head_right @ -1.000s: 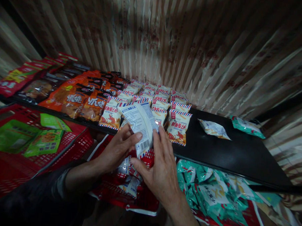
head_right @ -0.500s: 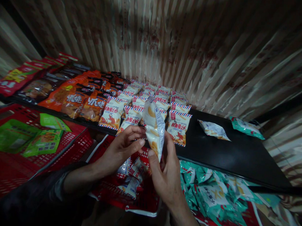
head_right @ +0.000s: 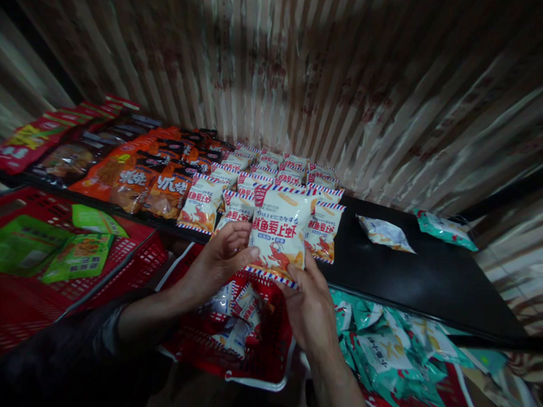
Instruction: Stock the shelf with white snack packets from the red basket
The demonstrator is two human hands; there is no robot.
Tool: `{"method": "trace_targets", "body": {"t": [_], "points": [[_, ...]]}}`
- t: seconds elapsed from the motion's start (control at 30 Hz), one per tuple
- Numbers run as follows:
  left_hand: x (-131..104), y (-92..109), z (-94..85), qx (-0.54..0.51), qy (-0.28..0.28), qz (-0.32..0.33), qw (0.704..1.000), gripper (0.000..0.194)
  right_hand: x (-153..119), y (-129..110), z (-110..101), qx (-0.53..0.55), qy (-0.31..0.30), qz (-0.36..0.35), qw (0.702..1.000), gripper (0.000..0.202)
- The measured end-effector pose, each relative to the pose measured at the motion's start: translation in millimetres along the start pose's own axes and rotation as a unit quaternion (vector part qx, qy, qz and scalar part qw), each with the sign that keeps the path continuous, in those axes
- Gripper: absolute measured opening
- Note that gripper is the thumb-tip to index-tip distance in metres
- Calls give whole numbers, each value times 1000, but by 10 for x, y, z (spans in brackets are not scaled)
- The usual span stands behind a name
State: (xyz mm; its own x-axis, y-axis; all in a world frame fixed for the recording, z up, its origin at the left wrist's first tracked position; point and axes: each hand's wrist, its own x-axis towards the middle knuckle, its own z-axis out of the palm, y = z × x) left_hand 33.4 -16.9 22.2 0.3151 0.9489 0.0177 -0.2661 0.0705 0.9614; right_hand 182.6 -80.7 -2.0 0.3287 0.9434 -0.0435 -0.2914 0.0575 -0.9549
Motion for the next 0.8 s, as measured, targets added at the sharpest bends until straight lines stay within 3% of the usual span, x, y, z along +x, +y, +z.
{"method": "trace_targets", "body": {"t": [0.2,0.37,0.5,0.8], "points": [[-9,-18,4,2,-1,-30,1000,43,-26,-6,21,-9,-12,14,1000,43],[-24,-46,23,13,-22,-32,999,50,-24,3,-27,-85,-54,-11,995,55],[-67,-99,48,40,-41,-38,998,52,-17,24,-74,-120,-47,-16,991,59],[-119,-261,42,-2,-74,-79,994,46,-13,59,-168,-180,-65,-3,982,50]]}}
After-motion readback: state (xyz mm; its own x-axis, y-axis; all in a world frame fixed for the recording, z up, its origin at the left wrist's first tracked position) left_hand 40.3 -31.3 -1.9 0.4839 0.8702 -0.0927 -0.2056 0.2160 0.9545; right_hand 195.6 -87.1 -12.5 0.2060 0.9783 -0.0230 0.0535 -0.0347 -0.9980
